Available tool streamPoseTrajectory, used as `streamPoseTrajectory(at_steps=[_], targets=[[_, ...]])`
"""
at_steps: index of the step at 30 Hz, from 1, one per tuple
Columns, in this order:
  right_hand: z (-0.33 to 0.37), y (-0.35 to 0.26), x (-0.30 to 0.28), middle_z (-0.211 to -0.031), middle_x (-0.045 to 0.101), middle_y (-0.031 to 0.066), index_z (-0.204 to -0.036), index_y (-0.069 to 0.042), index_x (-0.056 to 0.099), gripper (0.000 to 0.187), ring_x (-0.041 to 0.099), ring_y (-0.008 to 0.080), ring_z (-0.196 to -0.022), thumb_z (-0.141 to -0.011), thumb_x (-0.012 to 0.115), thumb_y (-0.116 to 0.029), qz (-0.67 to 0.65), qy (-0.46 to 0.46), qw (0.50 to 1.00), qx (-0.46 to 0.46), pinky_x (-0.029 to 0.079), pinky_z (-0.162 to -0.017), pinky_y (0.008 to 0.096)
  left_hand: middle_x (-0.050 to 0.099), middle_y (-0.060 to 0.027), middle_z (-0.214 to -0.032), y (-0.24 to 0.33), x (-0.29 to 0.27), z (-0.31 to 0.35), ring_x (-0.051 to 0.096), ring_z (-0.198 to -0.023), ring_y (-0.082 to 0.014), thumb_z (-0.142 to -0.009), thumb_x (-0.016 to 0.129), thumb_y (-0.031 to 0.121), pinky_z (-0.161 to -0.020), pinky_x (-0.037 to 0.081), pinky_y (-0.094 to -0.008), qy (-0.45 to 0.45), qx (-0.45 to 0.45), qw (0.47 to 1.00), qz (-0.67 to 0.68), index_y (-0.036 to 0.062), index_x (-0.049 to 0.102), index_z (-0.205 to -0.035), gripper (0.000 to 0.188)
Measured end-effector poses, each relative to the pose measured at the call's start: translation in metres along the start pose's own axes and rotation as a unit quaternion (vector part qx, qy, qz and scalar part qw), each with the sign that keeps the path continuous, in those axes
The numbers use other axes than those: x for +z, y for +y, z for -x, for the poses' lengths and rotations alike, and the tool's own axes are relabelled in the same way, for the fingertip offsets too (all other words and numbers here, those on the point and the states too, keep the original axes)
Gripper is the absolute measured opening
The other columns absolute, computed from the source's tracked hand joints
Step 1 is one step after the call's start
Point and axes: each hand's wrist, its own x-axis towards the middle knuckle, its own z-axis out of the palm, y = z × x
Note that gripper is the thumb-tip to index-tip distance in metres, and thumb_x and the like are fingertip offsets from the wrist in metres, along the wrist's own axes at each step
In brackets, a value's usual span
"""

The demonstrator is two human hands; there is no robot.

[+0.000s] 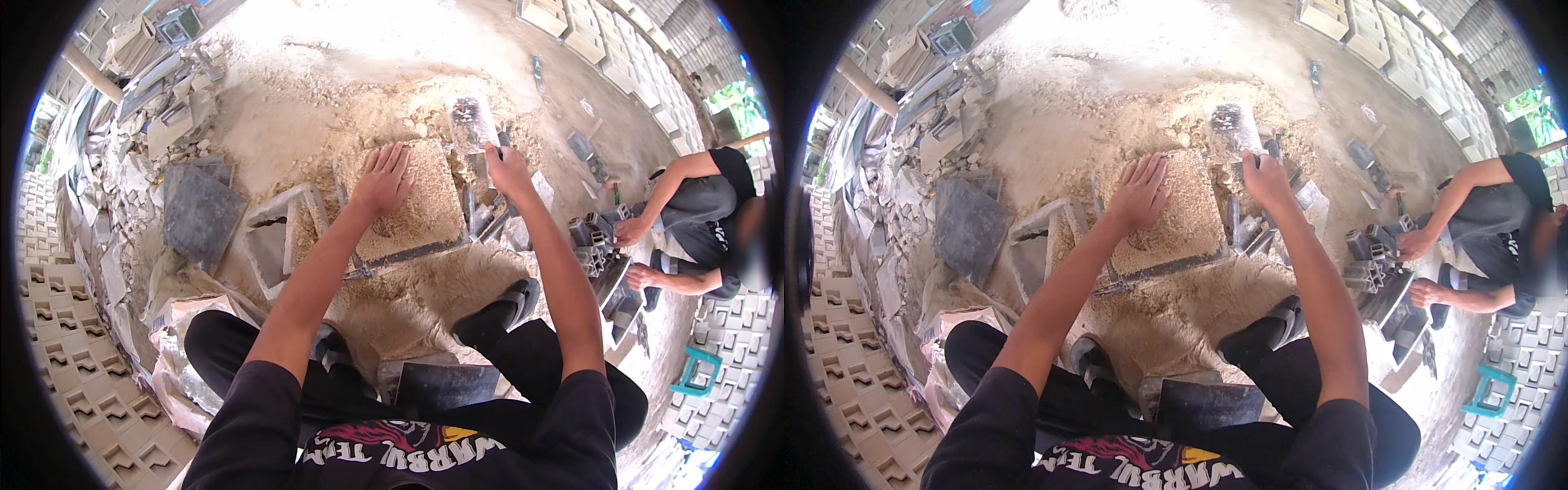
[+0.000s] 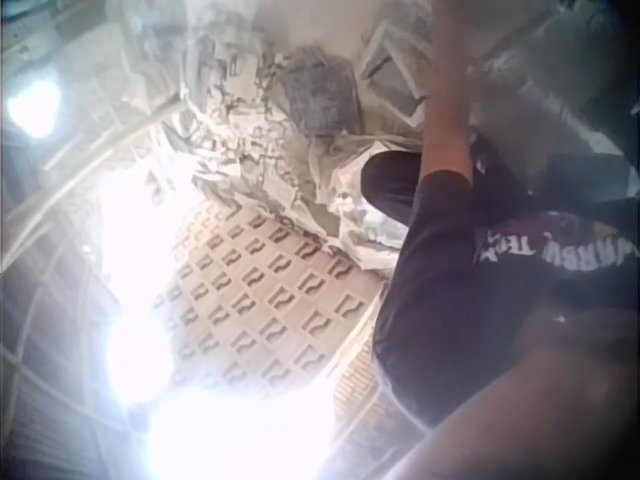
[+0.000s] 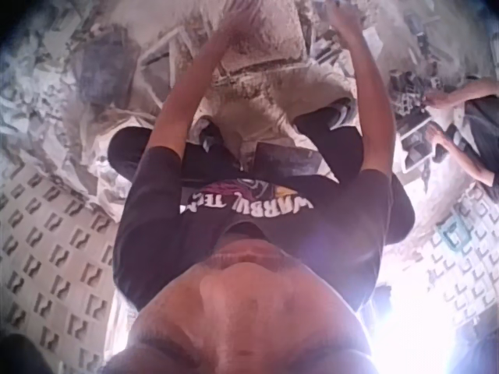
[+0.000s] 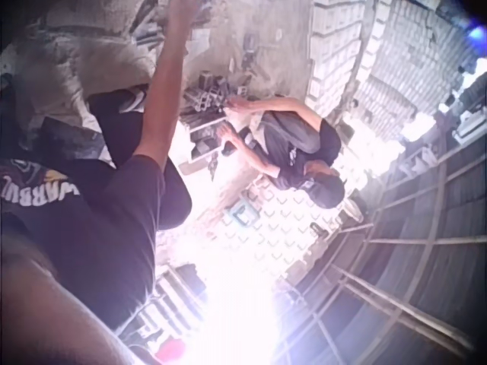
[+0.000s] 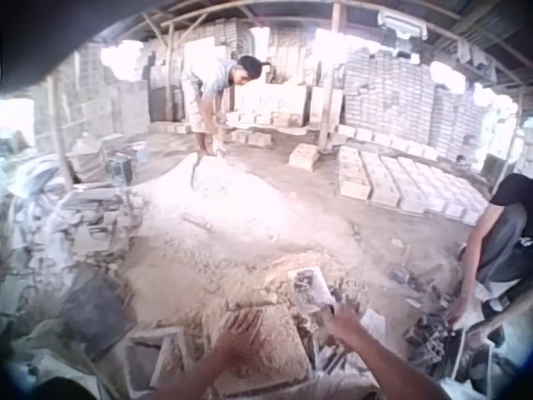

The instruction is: The person uses a trowel to spread and smooth fine sand or concrete mix into a metal mold, then flips the mold to release the shaped block and places smaller metal components back into the mold.

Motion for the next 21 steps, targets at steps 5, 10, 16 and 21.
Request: streamPoseTrajectory(at_steps=[5,10,16,21], targets=[[0.006,-0.005,-0.003,-0.117,0.057,0.0365,-0.111,0.012,0.058,0.066,0.054,0.0463,-0.115,-0.096,0.039,-0.050,0.014,-0.001,1.000,-0.002,0.041,-0.100,0.0494,0.012,-0.0201,-0.158,0.034,0.028,0.042,0.009,-0.148,-0.0292,-0.102,0.024,0.034,-0.121,0.007,-0.0405,0.005,0.137,0.991,-0.007,-0.0023,0.017,-0.150,0.060],[0.021,-0.009,-0.006,-0.112,0.059,0.0361,-0.109,0.012,0.059,0.065,0.056,0.0466,-0.112,-0.097,0.039,-0.048,0.021,0.008,1.000,-0.006,0.043,-0.097,0.0498,0.012,-0.0126,-0.159,0.025,0.000,0.060,0.009,-0.148,-0.0247,-0.103,0.017,0.033,-0.121,0.006,-0.0400,-0.060,0.126,0.987,-0.081,0.0042,0.014,-0.152,0.057],[0.023,-0.001,0.011,-0.102,0.061,0.0363,-0.103,0.012,0.059,0.065,0.059,0.0479,-0.106,-0.097,0.040,-0.050,0.039,0.022,0.998,-0.042,0.044,-0.094,0.0509,0.020,-0.0122,-0.158,-0.002,0.011,0.084,0.014,-0.147,-0.0258,-0.101,0.033,0.031,-0.120,0.008,-0.0439,-0.010,0.163,0.985,-0.065,0.0045,0.027,-0.148,0.054],[0.034,-0.006,0.013,-0.098,0.062,0.0371,-0.100,0.013,0.059,0.065,0.060,0.0492,-0.102,-0.096,0.041,-0.050,0.032,0.028,0.997,-0.065,0.045,-0.092,0.0512,0.021,-0.0146,-0.157,-0.010,0.005,0.088,0.016,-0.147,-0.0269,-0.099,0.040,0.029,-0.120,0.012,-0.0443,0.026,0.078,0.990,-0.114,0.0003,0.029,-0.146,0.056]])
